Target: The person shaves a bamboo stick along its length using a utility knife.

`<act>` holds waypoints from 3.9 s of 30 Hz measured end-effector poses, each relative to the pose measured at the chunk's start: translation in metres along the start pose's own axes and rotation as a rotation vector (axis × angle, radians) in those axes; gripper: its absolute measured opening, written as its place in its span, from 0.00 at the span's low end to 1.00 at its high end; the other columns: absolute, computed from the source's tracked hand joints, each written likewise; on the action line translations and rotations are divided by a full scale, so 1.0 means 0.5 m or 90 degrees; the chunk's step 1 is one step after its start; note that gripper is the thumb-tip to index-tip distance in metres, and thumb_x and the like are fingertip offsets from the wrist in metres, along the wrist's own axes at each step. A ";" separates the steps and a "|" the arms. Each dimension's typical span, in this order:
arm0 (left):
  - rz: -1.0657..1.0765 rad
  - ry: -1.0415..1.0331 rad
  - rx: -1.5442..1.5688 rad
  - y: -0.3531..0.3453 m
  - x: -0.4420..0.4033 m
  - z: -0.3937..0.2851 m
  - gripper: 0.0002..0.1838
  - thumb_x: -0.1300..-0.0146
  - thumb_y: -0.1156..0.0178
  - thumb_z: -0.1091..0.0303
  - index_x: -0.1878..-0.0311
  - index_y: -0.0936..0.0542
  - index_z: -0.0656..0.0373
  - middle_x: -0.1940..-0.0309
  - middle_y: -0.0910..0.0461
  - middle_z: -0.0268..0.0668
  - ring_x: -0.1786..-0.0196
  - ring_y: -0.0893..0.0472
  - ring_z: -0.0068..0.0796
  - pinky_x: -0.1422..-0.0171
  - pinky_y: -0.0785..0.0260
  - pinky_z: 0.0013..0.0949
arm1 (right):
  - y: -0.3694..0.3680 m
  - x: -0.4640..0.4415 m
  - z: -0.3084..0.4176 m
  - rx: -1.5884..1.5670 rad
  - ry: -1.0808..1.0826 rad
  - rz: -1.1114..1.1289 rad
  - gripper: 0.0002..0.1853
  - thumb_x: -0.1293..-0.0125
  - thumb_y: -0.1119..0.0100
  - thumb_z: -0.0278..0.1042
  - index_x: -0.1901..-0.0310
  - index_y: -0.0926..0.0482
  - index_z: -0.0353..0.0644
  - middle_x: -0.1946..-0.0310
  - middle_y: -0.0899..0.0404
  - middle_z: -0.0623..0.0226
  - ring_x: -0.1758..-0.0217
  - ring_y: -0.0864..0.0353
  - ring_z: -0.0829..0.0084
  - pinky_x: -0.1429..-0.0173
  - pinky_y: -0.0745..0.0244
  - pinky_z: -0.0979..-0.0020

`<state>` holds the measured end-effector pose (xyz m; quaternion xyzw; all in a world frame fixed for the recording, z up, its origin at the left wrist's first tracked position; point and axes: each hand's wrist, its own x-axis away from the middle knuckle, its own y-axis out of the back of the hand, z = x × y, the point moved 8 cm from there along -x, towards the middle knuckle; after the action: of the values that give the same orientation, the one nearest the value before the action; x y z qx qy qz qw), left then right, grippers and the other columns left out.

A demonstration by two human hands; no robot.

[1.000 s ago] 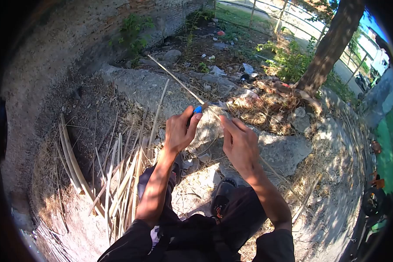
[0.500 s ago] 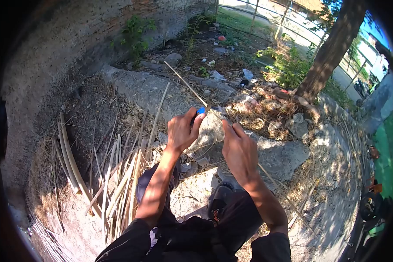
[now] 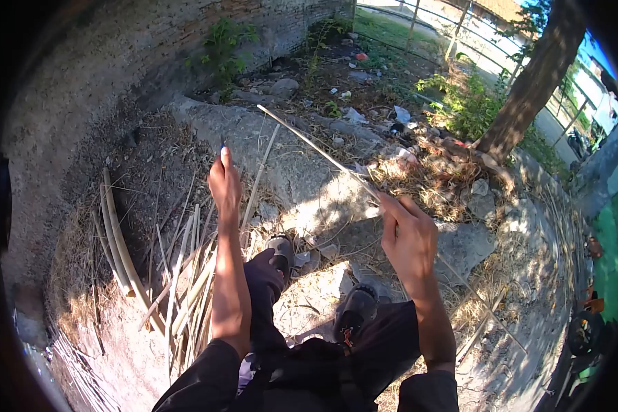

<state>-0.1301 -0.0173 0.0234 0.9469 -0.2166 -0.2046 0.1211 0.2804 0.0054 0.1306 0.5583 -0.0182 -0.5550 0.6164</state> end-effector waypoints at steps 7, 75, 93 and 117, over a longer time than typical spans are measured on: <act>0.109 -0.147 0.088 -0.040 0.075 -0.090 0.27 0.14 0.51 0.46 0.62 0.26 0.62 0.82 0.29 0.43 0.79 0.30 0.36 0.71 0.38 0.44 | -0.004 -0.001 -0.021 -0.051 -0.016 -0.009 0.16 0.30 0.36 0.18 0.44 0.12 0.41 0.67 0.17 0.57 0.72 0.18 0.57 0.65 0.25 0.60; 0.386 -0.246 0.180 -0.144 0.196 -0.200 0.22 0.15 0.47 0.51 0.55 0.23 0.64 0.80 0.36 0.42 0.74 0.39 0.28 0.69 0.41 0.40 | -0.051 -0.045 0.042 -0.145 -0.042 0.035 0.12 0.27 0.36 0.21 0.46 0.12 0.38 0.69 0.18 0.57 0.76 0.21 0.65 0.68 0.28 0.63; 0.345 -0.388 0.184 -0.092 0.256 -0.244 0.16 0.18 0.43 0.57 0.59 0.28 0.60 0.83 0.32 0.44 0.80 0.26 0.52 0.73 0.37 0.44 | -0.170 -0.088 0.041 -0.591 -0.166 0.385 0.20 0.10 0.55 0.44 0.59 0.24 0.41 0.75 0.34 0.78 0.75 0.38 0.85 0.71 0.41 0.75; 0.215 -0.285 0.132 -0.098 0.184 -0.214 0.23 0.17 0.44 0.47 0.62 0.25 0.59 0.83 0.24 0.45 0.81 0.21 0.47 0.74 0.35 0.48 | -0.138 0.006 0.066 -0.919 -0.524 0.570 0.16 0.09 0.59 0.47 0.60 0.31 0.53 0.76 0.46 0.84 0.84 0.56 0.88 0.81 0.61 0.77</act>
<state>0.0101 -0.0015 0.0722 0.8360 -0.4123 -0.3621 0.0057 0.2146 -0.0022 0.0925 -0.2572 -0.0989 -0.2975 0.9141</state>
